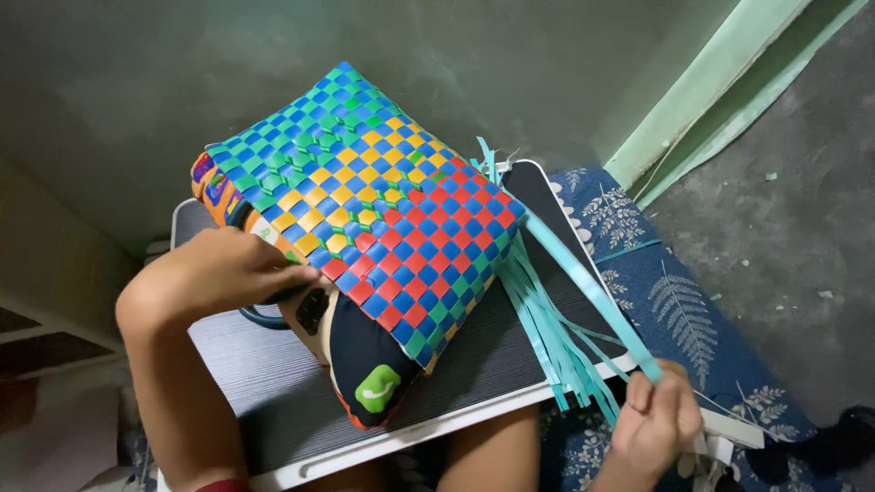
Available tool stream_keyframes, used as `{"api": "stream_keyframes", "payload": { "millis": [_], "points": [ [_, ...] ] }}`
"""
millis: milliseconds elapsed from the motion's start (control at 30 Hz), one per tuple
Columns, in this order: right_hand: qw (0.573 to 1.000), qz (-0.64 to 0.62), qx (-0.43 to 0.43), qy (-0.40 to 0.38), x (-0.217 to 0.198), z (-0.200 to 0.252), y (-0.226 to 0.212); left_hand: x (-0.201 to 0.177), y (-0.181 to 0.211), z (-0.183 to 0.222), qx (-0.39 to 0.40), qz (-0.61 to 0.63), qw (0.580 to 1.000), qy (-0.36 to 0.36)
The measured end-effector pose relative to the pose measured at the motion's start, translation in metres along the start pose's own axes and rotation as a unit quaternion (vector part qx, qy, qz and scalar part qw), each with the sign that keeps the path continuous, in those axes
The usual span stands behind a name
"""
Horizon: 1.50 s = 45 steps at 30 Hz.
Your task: Weaving colorful plastic strips into a bag while holding a smartphone
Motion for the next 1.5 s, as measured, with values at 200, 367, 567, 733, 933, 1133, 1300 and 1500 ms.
{"api": "stream_keyframes", "payload": {
  "millis": [200,367,567,733,933,1133,1300,1500],
  "points": [
    [0.96,0.274,0.032,-0.05,0.006,0.0,0.014,0.008,0.008,-0.003,0.011,-0.095,0.995,-0.021],
    [0.925,0.347,0.029,-0.153,0.025,0.014,-0.012,0.01,0.0,-0.012,-0.015,-0.091,0.995,0.041],
    [0.925,0.333,0.039,-0.179,0.013,0.02,0.002,-0.011,-0.004,0.013,-0.057,-0.043,0.995,0.068],
    [0.91,0.375,0.063,-0.166,0.01,0.016,0.008,-0.027,-0.012,0.041,-0.132,-0.084,0.986,0.05],
    [0.874,0.416,-0.095,-0.235,0.03,0.022,0.004,-0.02,-0.054,0.059,-0.202,-0.093,0.973,0.069],
    [0.819,0.188,-0.096,-0.533,0.158,0.096,-0.033,-0.014,-0.077,0.073,-0.297,-0.019,0.953,0.064],
    [0.774,0.272,-0.129,-0.557,0.18,0.106,-0.007,-0.02,-0.072,0.073,-0.299,-0.009,0.953,0.046],
    [0.78,0.211,0.018,-0.589,0.204,0.098,-0.01,-0.014,-0.069,0.054,-0.254,-0.057,0.964,0.054]
  ]
}}
Point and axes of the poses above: each hand's wrist, its own z-axis away from the middle knuckle, its own x-axis out of the palm, y = z × x, the point moved 7 cm from there along -z, towards the middle knuckle, and after that the axes turned 5 degrees about z, right-handed, at the moved point
